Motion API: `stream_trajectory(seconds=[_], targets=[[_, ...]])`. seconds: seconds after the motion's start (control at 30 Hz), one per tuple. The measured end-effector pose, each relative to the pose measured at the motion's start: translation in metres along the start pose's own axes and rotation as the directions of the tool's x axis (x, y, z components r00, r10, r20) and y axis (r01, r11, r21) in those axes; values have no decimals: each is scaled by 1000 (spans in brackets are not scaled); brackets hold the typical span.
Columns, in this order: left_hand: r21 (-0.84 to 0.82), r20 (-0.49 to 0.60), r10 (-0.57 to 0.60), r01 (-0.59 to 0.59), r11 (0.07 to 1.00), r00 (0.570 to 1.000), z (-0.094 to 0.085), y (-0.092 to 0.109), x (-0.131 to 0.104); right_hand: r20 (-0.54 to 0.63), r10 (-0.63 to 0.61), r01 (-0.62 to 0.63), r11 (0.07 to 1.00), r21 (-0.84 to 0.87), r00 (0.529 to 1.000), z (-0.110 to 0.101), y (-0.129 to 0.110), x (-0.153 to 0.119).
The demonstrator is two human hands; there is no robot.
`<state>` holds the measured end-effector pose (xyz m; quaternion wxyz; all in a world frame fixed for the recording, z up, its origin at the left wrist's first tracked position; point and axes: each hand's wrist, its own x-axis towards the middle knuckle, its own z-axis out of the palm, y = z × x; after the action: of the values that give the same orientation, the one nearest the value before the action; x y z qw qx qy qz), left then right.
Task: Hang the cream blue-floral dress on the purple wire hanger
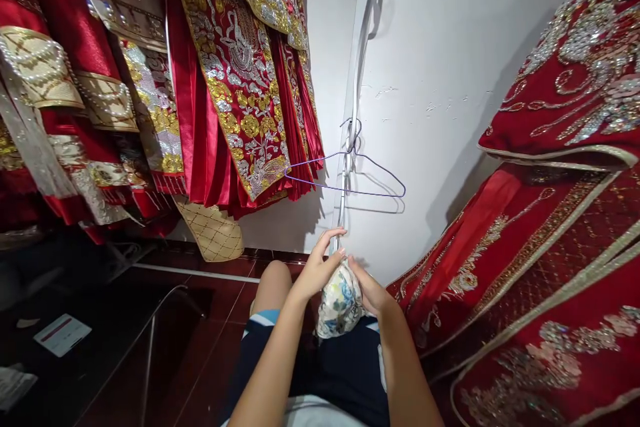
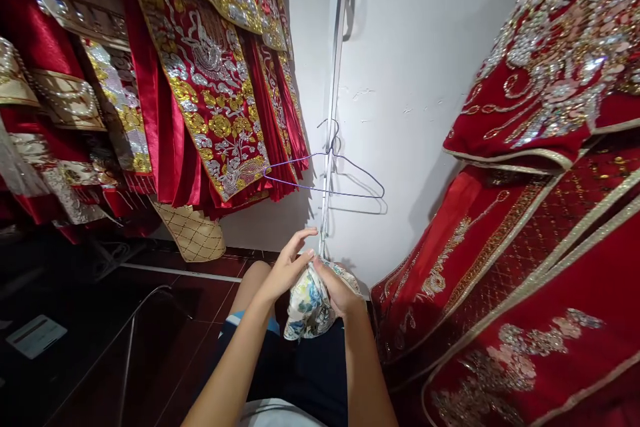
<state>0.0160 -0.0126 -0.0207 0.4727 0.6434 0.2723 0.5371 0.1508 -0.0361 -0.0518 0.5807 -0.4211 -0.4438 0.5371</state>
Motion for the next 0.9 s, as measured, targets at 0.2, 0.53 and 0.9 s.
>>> stream_trajectory(seconds=[0.2,0.53,0.9], targets=[[194,303,-203,148,970,931,-46,-26,-16,575,151,-37,978,-206,804,-14,-74,3],[929,258,-380,-120,351,889,-159,1,27,423,-217,475,437,-764,880,-25,-131,85],[405,152,-178,103,908,972,-113,58,39,88,-265,242,636,-733,960,-55,-84,176]])
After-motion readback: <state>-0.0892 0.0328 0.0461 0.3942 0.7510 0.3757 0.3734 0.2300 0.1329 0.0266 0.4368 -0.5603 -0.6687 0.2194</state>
